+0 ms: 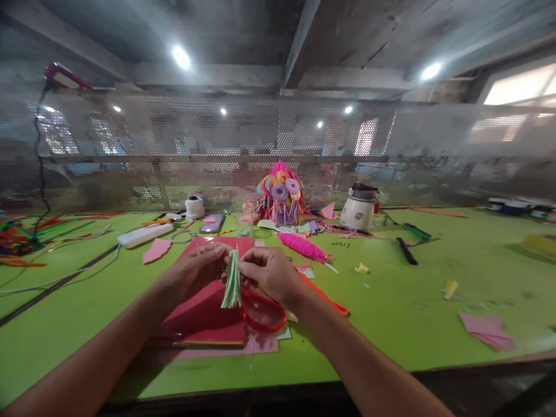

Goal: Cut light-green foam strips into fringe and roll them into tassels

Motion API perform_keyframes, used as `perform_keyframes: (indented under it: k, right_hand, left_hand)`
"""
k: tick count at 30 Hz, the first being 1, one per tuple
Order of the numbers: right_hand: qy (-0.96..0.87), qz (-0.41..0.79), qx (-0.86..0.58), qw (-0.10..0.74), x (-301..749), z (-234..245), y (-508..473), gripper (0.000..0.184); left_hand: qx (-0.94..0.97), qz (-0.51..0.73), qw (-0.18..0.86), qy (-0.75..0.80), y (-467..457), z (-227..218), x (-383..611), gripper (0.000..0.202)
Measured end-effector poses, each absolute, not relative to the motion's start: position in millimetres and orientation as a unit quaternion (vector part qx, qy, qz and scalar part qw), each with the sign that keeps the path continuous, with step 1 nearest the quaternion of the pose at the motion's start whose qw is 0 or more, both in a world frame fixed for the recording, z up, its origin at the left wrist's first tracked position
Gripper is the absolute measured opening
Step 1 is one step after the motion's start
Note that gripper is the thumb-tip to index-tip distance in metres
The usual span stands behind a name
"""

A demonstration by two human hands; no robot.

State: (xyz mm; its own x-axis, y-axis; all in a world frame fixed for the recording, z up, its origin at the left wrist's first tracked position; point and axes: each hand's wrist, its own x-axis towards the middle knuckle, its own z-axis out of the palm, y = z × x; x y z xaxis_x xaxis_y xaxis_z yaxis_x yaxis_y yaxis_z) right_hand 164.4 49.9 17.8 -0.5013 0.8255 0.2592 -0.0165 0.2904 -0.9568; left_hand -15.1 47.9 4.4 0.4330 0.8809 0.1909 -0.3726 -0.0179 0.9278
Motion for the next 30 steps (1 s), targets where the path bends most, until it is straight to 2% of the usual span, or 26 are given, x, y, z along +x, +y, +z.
perform_keyframes:
  k: [7, 14, 19, 23, 26, 30]
  right_hand:
    - [-0.720, 0.504, -0.319, 0.355, 163.3, 15.7, 48.5, 0.016]
    - [-0.658, 0.602, -0.311, 0.330, 163.2, 17.3, 46.2, 0.018]
    - [-0.664, 0.599, -0.290, 0.339, 165.0, 13.8, 48.5, 0.018]
    - [-0.693, 0.550, -0.291, 0.364, 164.6, 13.3, 49.7, 0.016]
    - [-0.730, 0.457, -0.301, 0.410, 162.5, 11.9, 49.6, 0.013]
    - [-0.774, 0.306, -0.323, 0.451, 159.6, 5.9, 47.3, 0.013]
  left_hand:
    - [0.549, 0.476, 0.623, 0.289, 50.1, 0.3, -11.7, 0.016]
    - [0.561, 0.469, 0.618, 0.289, 49.5, 1.5, -12.2, 0.017]
    - [0.536, 0.488, 0.630, 0.278, 48.3, 1.7, -12.1, 0.014]
    - [0.529, 0.488, 0.634, 0.282, 47.9, 2.0, -11.8, 0.020]
    - [0.552, 0.499, 0.600, 0.294, 49.7, 2.4, -11.0, 0.031]
    - [0.573, 0.536, 0.530, 0.320, 52.2, 4.3, -9.5, 0.032]
